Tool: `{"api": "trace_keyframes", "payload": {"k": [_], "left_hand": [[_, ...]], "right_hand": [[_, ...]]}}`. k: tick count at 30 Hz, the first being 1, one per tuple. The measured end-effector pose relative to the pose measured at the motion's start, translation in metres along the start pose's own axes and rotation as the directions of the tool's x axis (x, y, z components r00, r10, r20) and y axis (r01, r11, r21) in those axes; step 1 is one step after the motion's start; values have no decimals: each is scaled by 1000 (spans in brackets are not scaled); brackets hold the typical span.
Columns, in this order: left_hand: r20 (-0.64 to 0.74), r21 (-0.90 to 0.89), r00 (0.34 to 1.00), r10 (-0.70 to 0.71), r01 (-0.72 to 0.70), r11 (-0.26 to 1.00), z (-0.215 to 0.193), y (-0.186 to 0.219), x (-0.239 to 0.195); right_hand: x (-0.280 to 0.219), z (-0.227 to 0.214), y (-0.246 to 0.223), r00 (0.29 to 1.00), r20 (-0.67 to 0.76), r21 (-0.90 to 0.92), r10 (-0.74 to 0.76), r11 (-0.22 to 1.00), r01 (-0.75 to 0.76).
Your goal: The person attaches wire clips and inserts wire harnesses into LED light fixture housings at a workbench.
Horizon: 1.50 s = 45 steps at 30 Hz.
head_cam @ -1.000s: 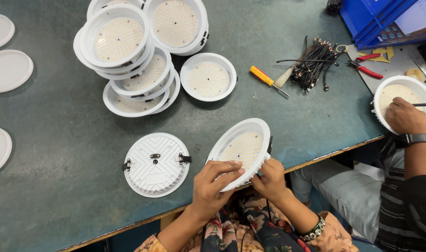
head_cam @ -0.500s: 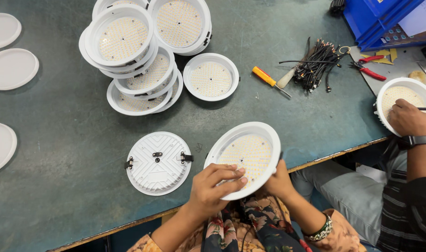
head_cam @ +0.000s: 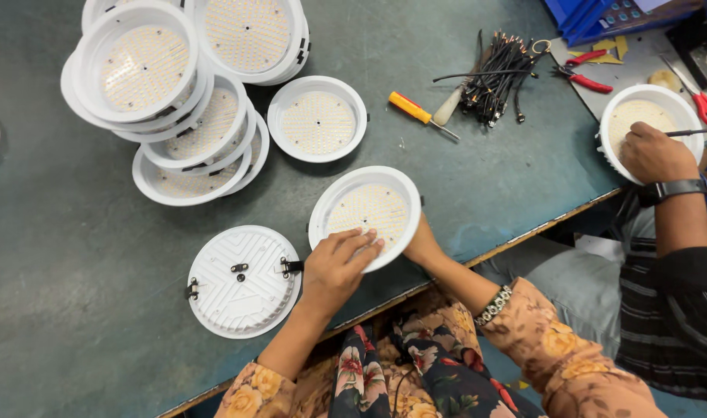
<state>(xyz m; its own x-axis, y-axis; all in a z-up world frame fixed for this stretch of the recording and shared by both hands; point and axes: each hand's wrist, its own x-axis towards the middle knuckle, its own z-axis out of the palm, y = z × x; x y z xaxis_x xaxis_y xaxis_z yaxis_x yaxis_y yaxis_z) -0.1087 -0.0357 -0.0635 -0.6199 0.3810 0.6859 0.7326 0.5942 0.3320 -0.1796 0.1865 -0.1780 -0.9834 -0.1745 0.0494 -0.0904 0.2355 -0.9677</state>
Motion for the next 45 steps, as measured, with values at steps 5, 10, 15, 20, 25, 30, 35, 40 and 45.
{"api": "trace_keyframes", "payload": {"k": [5, 10, 15, 20, 25, 30, 35, 40, 45], "left_hand": [[-49, 44, 999, -17, 19, 999, 14, -11, -9], [50, 68, 998, 34, -38, 997, 18, -15, -15], [60, 86, 997, 42, -47, 995, 26, -16, -18], [30, 33, 998, 48, -49, 998, 28, -21, -21], [39, -3, 999, 25, -25, 1000, 31, -26, -25], [-3, -13, 998, 64, -64, 998, 42, -35, -32], [1, 38, 997, 71, -71, 997, 53, -41, -40], [-19, 45, 995, 96, -95, 994, 59, -45, -41], [6, 0, 999, 45, -45, 999, 49, -39, -38]], "right_hand": [[23, -31, 2, 983, 168, -99, -79, 990, 97], [91, -127, -26, 839, -530, -131, 125, 965, -226], [184, -120, -36, 850, -477, -829, -222, 434, -351], [199, -106, -50, 874, -480, -741, 79, 497, -452], [193, -78, -57, 920, -353, -787, -169, 585, -195], [267, -67, -51, 951, -249, -758, -184, 648, -73], [408, -62, -50, 940, -342, -505, 4, 843, -187], [414, -48, -37, 935, -356, 33, -14, 999, 27], [290, -88, -33, 983, -176, -4, 55, 998, -57]]}}
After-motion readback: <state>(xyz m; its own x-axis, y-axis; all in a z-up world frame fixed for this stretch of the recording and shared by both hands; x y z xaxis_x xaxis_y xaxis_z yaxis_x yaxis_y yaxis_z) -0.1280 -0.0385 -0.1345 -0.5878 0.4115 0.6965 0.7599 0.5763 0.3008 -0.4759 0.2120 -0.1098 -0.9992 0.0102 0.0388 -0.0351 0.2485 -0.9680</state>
